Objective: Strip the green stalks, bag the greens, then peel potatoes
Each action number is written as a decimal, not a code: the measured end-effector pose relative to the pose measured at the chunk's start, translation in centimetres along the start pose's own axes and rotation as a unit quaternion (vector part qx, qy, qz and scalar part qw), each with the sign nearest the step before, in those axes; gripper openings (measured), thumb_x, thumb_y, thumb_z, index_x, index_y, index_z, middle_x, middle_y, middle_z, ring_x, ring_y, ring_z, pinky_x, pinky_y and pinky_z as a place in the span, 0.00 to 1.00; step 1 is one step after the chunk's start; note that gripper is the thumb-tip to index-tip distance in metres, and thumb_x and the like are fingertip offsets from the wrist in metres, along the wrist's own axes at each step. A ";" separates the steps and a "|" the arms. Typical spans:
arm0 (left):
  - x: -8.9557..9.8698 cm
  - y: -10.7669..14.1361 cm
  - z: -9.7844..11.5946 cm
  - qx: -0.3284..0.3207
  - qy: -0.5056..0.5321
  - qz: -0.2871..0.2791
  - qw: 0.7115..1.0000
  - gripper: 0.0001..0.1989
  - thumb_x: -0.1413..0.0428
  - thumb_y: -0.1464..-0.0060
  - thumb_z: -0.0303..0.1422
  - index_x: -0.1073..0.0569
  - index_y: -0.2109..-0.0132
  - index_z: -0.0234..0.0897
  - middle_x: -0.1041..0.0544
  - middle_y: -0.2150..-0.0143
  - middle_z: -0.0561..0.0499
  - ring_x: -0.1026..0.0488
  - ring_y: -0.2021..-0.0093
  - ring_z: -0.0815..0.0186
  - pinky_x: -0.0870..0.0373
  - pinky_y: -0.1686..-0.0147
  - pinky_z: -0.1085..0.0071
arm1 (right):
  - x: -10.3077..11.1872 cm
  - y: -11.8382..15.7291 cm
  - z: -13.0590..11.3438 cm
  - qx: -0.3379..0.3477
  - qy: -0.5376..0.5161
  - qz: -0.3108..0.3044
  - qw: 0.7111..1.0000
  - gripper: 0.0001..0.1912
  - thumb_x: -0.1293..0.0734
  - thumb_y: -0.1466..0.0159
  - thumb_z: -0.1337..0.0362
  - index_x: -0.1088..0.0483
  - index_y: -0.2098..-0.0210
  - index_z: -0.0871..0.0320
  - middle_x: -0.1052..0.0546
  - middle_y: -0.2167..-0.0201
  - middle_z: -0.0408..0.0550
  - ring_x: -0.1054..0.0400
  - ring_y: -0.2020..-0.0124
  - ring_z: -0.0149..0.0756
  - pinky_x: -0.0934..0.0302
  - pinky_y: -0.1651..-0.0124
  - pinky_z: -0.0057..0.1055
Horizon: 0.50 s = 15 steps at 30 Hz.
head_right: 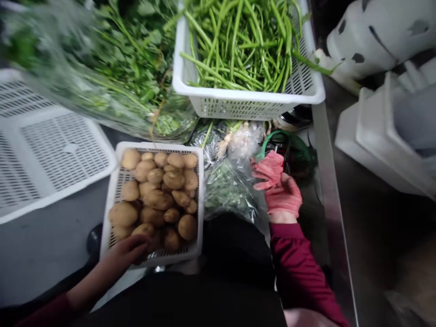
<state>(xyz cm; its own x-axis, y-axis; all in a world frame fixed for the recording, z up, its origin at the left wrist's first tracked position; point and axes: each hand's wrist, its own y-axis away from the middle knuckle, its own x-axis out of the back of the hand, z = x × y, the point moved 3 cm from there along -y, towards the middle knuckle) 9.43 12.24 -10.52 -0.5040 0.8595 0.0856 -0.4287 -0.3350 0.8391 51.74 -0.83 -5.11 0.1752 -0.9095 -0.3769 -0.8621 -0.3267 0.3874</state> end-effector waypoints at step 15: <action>-5.7 14.9 6.7 -0.411 0.169 0.086 0.892 0.28 0.41 0.50 0.37 0.37 0.44 0.37 0.31 0.56 0.46 0.31 0.64 0.69 0.32 0.69 0.75 | -7.9 25.2 3.0 -0.197 0.082 -0.358 0.909 0.14 0.28 0.50 0.62 0.29 0.65 0.56 0.37 0.88 0.33 0.49 0.91 0.22 0.49 0.89 0.19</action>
<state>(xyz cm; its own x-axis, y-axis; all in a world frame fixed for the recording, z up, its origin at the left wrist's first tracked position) 10.91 4.95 5.10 -0.7531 0.6489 -0.1084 -0.6579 -0.7400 0.1398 27.22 -1.13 5.12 0.7204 -0.4422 -0.5343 -0.2664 -0.8877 0.3754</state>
